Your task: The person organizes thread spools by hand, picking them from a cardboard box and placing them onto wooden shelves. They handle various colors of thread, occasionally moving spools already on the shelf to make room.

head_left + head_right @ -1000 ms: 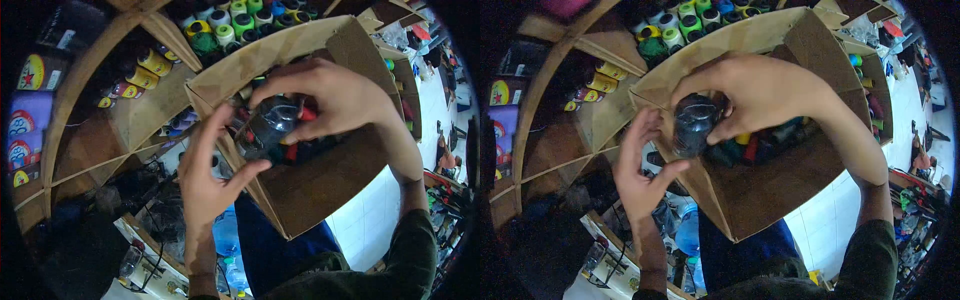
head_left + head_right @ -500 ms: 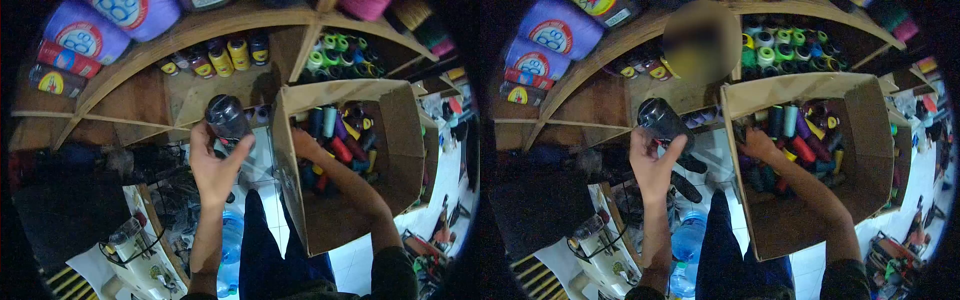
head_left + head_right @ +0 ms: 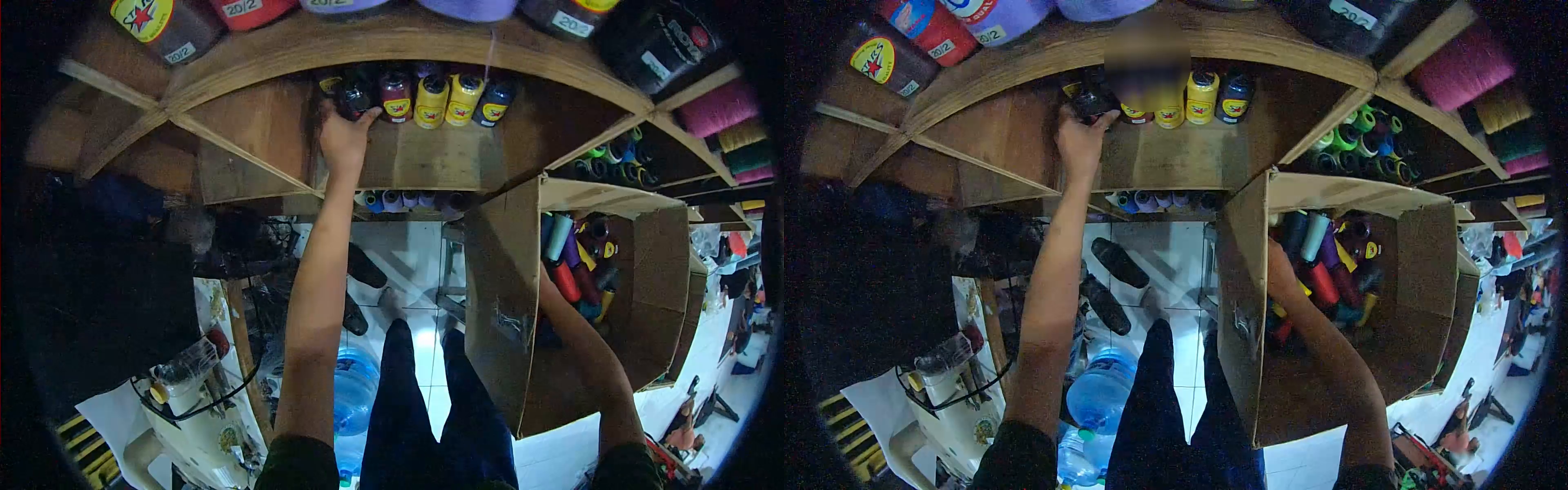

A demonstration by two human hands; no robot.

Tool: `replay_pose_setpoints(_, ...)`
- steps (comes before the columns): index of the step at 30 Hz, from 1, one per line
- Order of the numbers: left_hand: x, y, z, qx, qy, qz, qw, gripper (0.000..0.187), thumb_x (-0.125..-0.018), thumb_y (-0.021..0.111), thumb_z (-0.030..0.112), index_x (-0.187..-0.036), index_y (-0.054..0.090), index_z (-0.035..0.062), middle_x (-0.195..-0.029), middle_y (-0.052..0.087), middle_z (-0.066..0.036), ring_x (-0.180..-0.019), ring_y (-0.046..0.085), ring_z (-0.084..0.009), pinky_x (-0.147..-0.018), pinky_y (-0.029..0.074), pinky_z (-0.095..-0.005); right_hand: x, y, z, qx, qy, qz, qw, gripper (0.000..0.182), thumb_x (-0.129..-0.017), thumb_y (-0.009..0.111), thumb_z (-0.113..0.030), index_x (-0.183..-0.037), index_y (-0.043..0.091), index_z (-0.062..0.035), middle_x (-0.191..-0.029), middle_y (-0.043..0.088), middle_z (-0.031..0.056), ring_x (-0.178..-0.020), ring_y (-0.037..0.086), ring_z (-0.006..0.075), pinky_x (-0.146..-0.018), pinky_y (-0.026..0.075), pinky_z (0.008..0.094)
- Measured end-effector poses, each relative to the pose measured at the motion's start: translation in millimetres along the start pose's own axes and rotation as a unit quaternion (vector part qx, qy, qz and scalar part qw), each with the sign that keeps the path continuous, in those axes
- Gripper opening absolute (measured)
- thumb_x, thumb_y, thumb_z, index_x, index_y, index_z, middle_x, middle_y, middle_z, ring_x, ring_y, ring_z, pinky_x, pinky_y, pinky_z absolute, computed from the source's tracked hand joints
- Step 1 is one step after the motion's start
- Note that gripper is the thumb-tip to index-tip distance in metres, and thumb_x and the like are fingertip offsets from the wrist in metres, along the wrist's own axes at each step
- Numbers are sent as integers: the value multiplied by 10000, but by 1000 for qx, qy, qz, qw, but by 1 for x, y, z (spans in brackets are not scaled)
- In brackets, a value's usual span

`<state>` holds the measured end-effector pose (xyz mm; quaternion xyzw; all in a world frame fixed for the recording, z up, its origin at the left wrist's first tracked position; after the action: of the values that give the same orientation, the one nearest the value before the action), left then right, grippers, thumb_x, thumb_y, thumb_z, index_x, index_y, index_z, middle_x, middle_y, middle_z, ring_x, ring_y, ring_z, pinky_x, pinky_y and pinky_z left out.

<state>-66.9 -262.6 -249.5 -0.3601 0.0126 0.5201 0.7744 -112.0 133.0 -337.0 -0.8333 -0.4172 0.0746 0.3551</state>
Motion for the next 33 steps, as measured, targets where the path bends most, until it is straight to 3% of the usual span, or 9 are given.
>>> replay_pose_setpoints(4,-2,12,-10,54,-25,-57,997,702,-616,826,379,-1069,501,-48,-948,619,-264,-908,593,-426,-766,480,-452,9,-48,-54,188,-71,-7,980,379,-768,642,-171,-1073,523,19,-970,609,260,-940,602,401,-783,490,433)
replay_pose_setpoints(8,7,-6,4,-5,-18,-52,998,658,-631,822,322,-1078,503,-40,-1017,610,-239,-976,570,-411,-808,471,-437,24,-64,-50,-41,123,82,988,539,-740,720,-157,-1183,465,11,-970,627,226,-910,628,344,-780,497,361)
replay_pose_setpoints(10,7,4,-21,39,-38,-89,995,660,-640,820,253,-1150,500,-18,-1049,609,-222,-989,579,-387,-819,474,-424,32,-102,-121,100,84,126,983,618,-731,735,-167,-1240,430,7,-949,638,198,-896,641,281,-783,496,345)
replay_pose_setpoints(17,31,-4,-24,120,-49,-49,990,525,-719,748,136,-1165,518,-19,-1079,604,-206,-988,595,-337,-844,470,-412,67,-158,-227,-179,23,228,957,787,-708,756,-103,-1339,301,21,-1247,465,151,-1154,476,240,-972,389,357)
replay_pose_setpoints(24,91,-37,-8,73,2,3,997,535,-708,684,29,-1201,483,-25,-1069,554,-212,-1006,545,-390,-888,430,-420,-41,-88,-316,-16,-44,-76,996,628,-726,786,-215,-1233,463,-36,-1035,618,126,-984,605,196,-862,466,322)
replay_pose_setpoints(26,96,-36,-14,109,13,18,994,531,-697,671,7,-1195,490,-26,-1052,551,-214,-1009,539,-396,-890,424,-424,-86,-61,-311,3,-192,-20,981,590,-772,739,-306,-1225,468,-43,-925,643,157,-882,651,251,-800,493,335)
replay_pose_setpoints(28,96,-36,-17,185,14,34,982,528,-685,659,-13,-1187,497,-26,-1040,554,-213,-1008,541,-392,-886,424,-429,-132,-40,-307,-36,-159,-48,985,542,-814,676,-360,-1187,486,-15,-921,641,205,-911,644,329,-802,494,377)
replay_pose_setpoints(30,94,-42,-7,108,-48,38,992,506,-683,621,-66,-1174,508,-27,-1034,560,-203,-978,567,-359,-840,456,-405,-164,-27,-327,111,-148,28,982,560,-824,628,-402,-1178,490,9,-920,639,236,-920,628,370,-794,492,417)
replay_pose_setpoints(33,93,-46,-4,230,-81,9,970,474,-699,598,-90,-1160,520,-10,-1020,564,-189,-951,584,-324,-808,480,-367,-203,-16,-357,279,-106,-62,952,621,-805,616,-421,-1208,471,28,-935,628,259,-957,600,399,-850,468,433)
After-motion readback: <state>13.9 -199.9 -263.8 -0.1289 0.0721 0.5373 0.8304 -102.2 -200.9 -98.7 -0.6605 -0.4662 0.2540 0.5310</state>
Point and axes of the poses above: each hand's wrist, its own x-axis away from the middle knuckle, its own y-axis out of the palm, z = x × y, the point moved 3 cm from there along -x, towards the middle knuckle
